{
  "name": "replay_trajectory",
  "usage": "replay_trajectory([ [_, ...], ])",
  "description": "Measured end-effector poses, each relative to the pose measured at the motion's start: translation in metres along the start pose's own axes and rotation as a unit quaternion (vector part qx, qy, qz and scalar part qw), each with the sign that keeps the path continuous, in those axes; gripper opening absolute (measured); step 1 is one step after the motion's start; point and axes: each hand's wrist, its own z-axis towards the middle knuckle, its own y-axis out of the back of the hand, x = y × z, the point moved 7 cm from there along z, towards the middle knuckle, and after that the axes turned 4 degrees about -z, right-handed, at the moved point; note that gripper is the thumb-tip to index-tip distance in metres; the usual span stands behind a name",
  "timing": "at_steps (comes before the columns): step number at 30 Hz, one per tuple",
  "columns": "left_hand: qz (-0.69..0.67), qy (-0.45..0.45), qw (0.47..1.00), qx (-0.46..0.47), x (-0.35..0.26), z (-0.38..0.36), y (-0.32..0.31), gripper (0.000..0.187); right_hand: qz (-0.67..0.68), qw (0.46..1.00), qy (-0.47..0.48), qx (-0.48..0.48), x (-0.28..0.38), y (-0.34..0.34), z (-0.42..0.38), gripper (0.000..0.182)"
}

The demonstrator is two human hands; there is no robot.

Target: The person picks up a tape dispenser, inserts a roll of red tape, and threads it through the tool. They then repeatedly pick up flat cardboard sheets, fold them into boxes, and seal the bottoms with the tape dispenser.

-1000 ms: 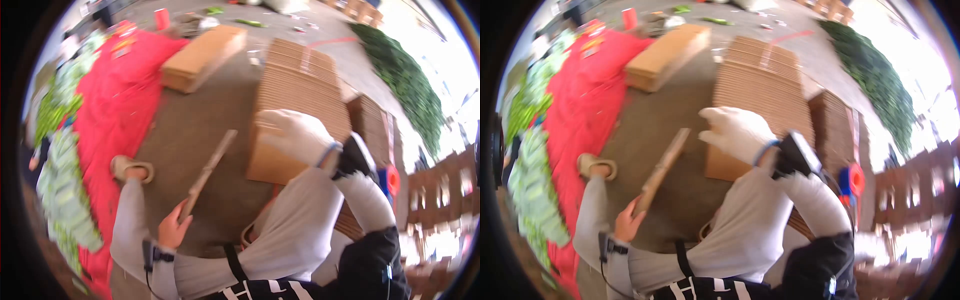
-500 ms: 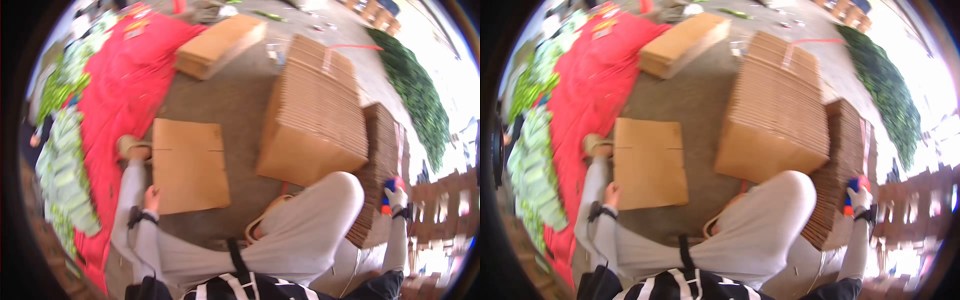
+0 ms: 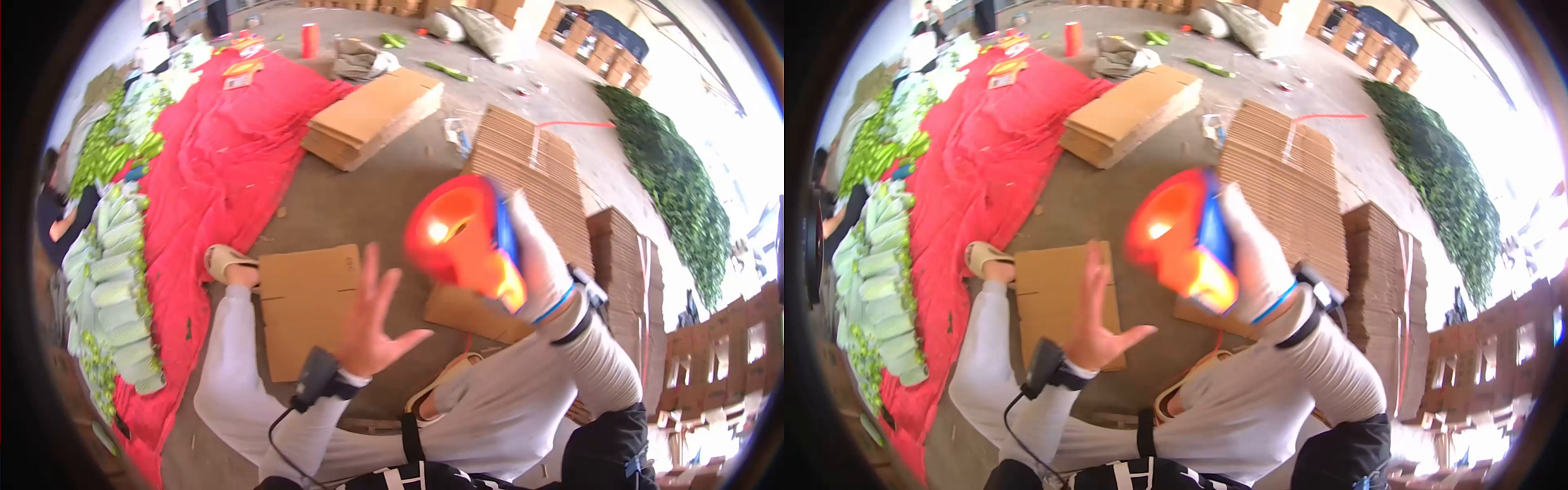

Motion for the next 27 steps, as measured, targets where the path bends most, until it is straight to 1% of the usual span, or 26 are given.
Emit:
replay_trajectory([
  [1,0.029,-0.021,0.999,-0.023,-0.006,0.013,0.010,0.093,0.038,0.998,-0.039,0.014,-0.033,-0.021,0.010,0.053],
  [2,0.056,-0.041,0.997,-0.044,-0.011,0.021,0.020,0.090,0.059,0.996,-0.068,0.021,-0.056,-0.035,0.016,0.056],
  [3,0.083,-0.061,0.993,-0.066,-0.014,0.021,0.029,0.087,0.021,0.996,-0.081,0.013,-0.062,-0.037,0.016,0.057],
  [4,0.076,0.008,0.995,-0.063,-0.003,0.015,0.035,0.083,-0.019,0.996,-0.090,0.005,-0.063,-0.038,0.018,0.058],
  [5,0.065,0.076,0.993,-0.058,0.006,0.005,0.041,0.080,-0.172,0.982,-0.078,0.028,-0.062,-0.028,0.031,0.058],
  [6,0.053,0.146,0.987,-0.052,0.015,-0.006,0.045,0.076,-0.317,0.945,-0.062,0.053,-0.064,-0.011,0.051,0.059],
  [7,-0.055,0.204,0.969,-0.124,0.021,-0.010,0.048,0.070,-0.484,0.871,-0.053,0.063,-0.060,-0.005,0.066,0.059],
  [8,-0.072,0.255,0.954,-0.141,0.026,-0.014,0.054,0.069,-0.635,0.768,-0.042,0.072,-0.056,0.001,0.081,0.058],
  [10,-0.110,0.346,0.915,-0.177,0.029,-0.016,0.068,0.065,-0.652,0.743,0.110,0.100,-0.047,-0.023,0.084,0.052],
  [11,-0.103,0.322,0.927,-0.159,0.018,-0.011,0.072,0.063,-0.536,0.813,0.112,0.199,-0.058,-0.035,0.083,0.055],
  [12,-0.116,0.313,0.928,-0.168,0.013,-0.012,0.077,0.063,-0.406,0.860,0.106,0.290,-0.067,-0.044,0.078,0.064],
  [13,-0.132,0.305,0.927,-0.175,0.010,-0.015,0.080,0.062,-0.353,0.865,0.048,0.352,-0.080,-0.058,0.067,0.084],
  [14,-0.149,0.301,0.924,-0.184,0.005,-0.019,0.082,0.062,-0.500,0.776,0.094,0.374,-0.077,-0.066,0.054,0.090],
  [15,-0.182,0.315,0.917,-0.165,-0.001,-0.015,0.086,0.064,-0.495,0.784,0.057,0.371,-0.085,-0.062,0.055,0.089],
  [16,-0.145,0.287,0.936,-0.141,-0.010,-0.010,0.088,0.064,-0.490,0.790,0.024,0.368,-0.091,-0.059,0.057,0.088],
  [18,-0.073,0.227,0.967,-0.090,-0.027,0.000,0.090,0.066,-0.356,0.853,-0.020,0.381,-0.103,-0.055,0.060,0.085],
  [19,0.001,0.176,0.984,-0.038,-0.039,0.010,0.091,0.069,-0.342,0.856,0.007,0.388,-0.101,-0.053,0.061,0.084],
  [20,0.017,0.158,0.986,-0.040,-0.046,0.015,0.094,0.069,-0.327,0.858,0.035,0.394,-0.098,-0.052,0.061,0.083],
  [22,0.046,0.119,0.991,-0.039,-0.056,0.023,0.095,0.069,-0.403,0.797,0.189,0.409,-0.077,-0.060,0.055,0.081],
  [23,0.032,0.130,0.990,-0.036,-0.057,0.022,0.095,0.069,-0.334,0.834,0.121,0.423,-0.087,-0.054,0.058,0.095],
  [25,0.009,0.154,0.988,-0.034,-0.060,0.020,0.096,0.069,-0.379,0.821,0.078,0.419,-0.085,-0.058,0.051,0.103],
  [27,0.067,0.151,0.986,0.009,-0.069,0.025,0.098,0.068,-0.360,0.831,0.096,0.412,-0.066,-0.069,0.039,0.118],
])
